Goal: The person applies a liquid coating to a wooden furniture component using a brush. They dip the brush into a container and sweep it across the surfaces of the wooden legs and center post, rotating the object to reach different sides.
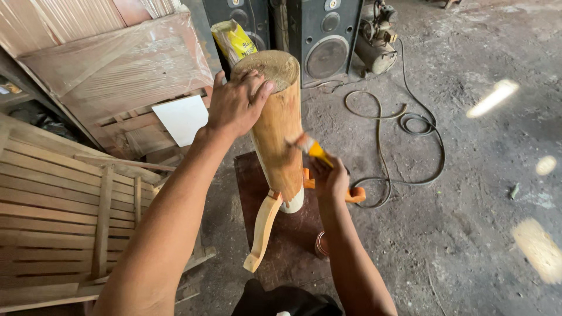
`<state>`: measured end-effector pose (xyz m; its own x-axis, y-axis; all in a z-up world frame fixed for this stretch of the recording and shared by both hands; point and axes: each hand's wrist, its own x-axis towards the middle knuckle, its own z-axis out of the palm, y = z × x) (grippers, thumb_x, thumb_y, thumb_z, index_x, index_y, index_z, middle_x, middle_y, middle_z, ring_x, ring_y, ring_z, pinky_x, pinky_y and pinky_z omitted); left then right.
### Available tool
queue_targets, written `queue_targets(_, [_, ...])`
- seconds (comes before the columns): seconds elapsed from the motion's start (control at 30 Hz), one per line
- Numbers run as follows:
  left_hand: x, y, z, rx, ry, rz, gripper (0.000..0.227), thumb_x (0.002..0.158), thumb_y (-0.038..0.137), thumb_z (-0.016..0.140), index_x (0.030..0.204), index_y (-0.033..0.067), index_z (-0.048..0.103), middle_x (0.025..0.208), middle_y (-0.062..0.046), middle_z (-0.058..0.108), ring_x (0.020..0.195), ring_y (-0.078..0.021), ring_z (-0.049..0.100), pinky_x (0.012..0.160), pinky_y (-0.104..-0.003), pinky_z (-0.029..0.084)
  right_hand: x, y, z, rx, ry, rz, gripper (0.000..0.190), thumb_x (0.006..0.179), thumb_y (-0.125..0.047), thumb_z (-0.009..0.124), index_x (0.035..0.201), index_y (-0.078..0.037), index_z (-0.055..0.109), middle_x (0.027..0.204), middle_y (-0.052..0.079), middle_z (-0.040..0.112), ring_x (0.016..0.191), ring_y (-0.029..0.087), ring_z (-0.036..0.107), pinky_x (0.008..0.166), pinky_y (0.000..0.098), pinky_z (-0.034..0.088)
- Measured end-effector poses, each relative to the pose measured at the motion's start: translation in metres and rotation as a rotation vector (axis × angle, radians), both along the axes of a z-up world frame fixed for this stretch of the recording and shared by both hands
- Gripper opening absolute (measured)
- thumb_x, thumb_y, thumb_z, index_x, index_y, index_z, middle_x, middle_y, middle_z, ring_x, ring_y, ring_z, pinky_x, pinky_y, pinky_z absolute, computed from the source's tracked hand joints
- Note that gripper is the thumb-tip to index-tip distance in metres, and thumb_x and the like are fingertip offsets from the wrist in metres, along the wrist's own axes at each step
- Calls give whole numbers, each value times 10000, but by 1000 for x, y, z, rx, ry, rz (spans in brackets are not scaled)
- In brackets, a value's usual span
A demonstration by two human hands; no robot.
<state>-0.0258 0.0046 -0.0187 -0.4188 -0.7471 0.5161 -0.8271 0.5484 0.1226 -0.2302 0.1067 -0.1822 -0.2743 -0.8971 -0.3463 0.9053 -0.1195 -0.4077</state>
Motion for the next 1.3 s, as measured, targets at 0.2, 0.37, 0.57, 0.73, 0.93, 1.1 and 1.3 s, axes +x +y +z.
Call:
queue_targets(0.2, [3,-2,-5,27,107,-4,547,1099,460,351,1249,74,708,1339,-131,688,1241,-299,631,1161,-590,246,-55,-57,-11,-283,74,-77,155,930,-141,660,996,-1,665,897,146,719,797,283,725,798,438,613])
queue_targets(0.37, [5,2,-8,-58,72,-37,522,1130,430,368,1264,44,693,1362,-163,675,1248,-311,622,1144,-587,258,-43,-107,-40,-330,43,87,200,976,-143,650,1058,37,682,915,190,724,809,296,714,809,426,605])
queue_targets(0.57, [1,4,-11,-29,94,28,509,1103,431,378,1249,64,699,1334,-136,690,1288,-291,617,1155,-594,270,-52,-81,-103,216,263,144,167,897,-122,626,940,33,670,882,168,728,732,282,736,684,394,612])
queue_targets(0.73, [-3,-1,-11,-13,76,56,533,1103,454,362,1266,69,694,1374,-145,670,1274,-304,601,1172,-604,220,-56,-98,-29,24,815,82,126,878,-94,720,920,22,743,816,107,715,709,190,674,639,305,568])
queue_targets(0.93, [-2,0,-10,-12,43,83,552,1119,477,346,1271,71,688,1375,-133,670,1334,-289,581,1200,-597,202,-63,-104,98,-493,693,-44,177,904,-88,736,1010,53,737,1027,161,761,891,230,757,868,383,650])
queue_targets(1.1, [-8,-1,-10,-10,36,120,553,1105,480,346,1279,70,675,1380,-134,659,1317,-285,579,1183,-614,193,-46,-48,77,-435,555,-58,206,891,-60,719,1044,77,708,1114,199,745,881,279,769,887,428,644])
queue_targets(1.3, [-11,6,-13,21,52,151,540,1091,488,366,1266,84,679,1383,-117,659,1329,-282,569,1194,-604,211,-36,-54,-6,-342,169,-104,237,920,-88,708,1084,81,679,961,215,709,803,303,739,816,452,643])
